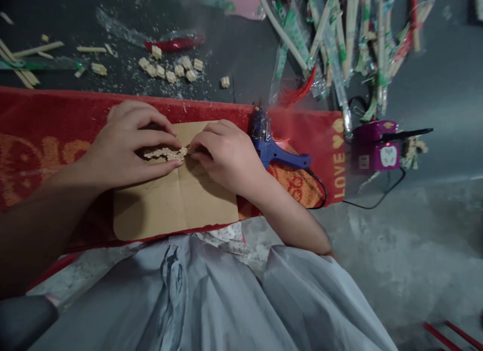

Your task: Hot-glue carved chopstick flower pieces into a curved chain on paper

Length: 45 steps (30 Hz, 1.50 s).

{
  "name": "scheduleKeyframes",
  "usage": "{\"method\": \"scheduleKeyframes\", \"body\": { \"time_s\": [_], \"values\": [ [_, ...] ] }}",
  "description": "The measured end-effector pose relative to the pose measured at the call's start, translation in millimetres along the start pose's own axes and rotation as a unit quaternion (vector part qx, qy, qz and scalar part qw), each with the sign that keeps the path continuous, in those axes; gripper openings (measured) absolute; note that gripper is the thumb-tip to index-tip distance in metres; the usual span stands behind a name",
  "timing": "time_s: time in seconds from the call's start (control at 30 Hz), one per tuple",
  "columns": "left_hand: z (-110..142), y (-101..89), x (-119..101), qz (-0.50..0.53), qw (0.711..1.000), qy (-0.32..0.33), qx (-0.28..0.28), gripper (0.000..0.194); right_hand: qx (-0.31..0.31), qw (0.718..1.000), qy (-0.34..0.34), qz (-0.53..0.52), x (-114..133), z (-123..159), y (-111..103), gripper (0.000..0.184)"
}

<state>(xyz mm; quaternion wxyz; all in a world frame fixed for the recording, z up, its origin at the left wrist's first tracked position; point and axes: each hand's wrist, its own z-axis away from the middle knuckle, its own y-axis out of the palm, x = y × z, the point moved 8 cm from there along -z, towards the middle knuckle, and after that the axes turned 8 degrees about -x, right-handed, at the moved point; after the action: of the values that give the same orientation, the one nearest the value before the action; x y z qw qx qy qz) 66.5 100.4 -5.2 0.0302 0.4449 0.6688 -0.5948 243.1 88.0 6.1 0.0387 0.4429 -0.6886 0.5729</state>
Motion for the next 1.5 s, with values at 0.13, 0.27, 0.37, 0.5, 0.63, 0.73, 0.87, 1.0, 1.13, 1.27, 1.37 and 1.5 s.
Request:
{"method": "scheduleKeyframes", "body": {
  "time_s": [0.13,0.27,0.37,0.5,0.63,0.73,0.87,1.0,1.13,1.27,1.37,1.5],
  "values": [
    [-0.5,-0.3,0.8,-0.001,1.000,-0.002,0.006,0.018,0.001,1.000,-0.009,0.004,0.2,0.0,0.7,0.024],
    [0.0,0.3,0.4,-0.005,1.000,0.002,0.005,0.017,-0.004,1.000,-0.026,0.013,1.8,1.4,0.7,0.027],
    [0.9,0.2,-1.2,-0.008,1.000,0.011,-0.004,0.020,-0.015,0.999,-0.041,0.021,3.2,2.3,0.4,0.028],
    [1.3,-1.1,-4.0,-0.001,1.000,0.024,-0.012,0.024,-0.023,0.998,-0.054,0.024,3.9,2.4,1.6,0.028],
    [-0.2,0.0,-3.2,-0.001,1.000,0.005,0.018,0.025,-0.030,0.997,-0.062,0.025,4.4,2.1,2.1,0.028],
    [-1.4,0.5,-2.5,-0.011,0.999,-0.009,0.037,0.024,-0.038,0.996,-0.071,0.024,5.5,2.1,0.7,0.029],
    [-1.7,0.7,-1.7,-0.016,0.999,-0.018,0.040,0.021,-0.039,0.996,-0.078,0.022,6.5,2.2,-0.3,0.030],
    [-1.1,1.2,-0.6,-0.013,0.999,-0.018,0.034,0.022,-0.035,0.997,-0.070,0.015,5.0,1.8,0.4,0.029],
    [-0.3,2.0,-0.7,-0.002,1.000,-0.013,0.025,0.025,-0.013,0.999,-0.045,0.009,2.0,1.2,2.8,0.028],
    [0.3,2.3,-2.1,0.009,1.000,-0.009,0.013,0.023,0.001,1.000,-0.026,0.003,1.5,0.4,3.0,0.028],
    [0.6,2.2,-3.3,0.014,1.000,-0.005,0.008,0.021,0.012,1.000,-0.009,0.007,0.1,-0.2,4.1,0.027],
    [0.3,-0.4,-5.0,0.010,1.000,0.003,-0.006,0.023,0.015,1.000,-0.005,0.009,0.0,-0.9,4.3,0.026]
  ]
}}
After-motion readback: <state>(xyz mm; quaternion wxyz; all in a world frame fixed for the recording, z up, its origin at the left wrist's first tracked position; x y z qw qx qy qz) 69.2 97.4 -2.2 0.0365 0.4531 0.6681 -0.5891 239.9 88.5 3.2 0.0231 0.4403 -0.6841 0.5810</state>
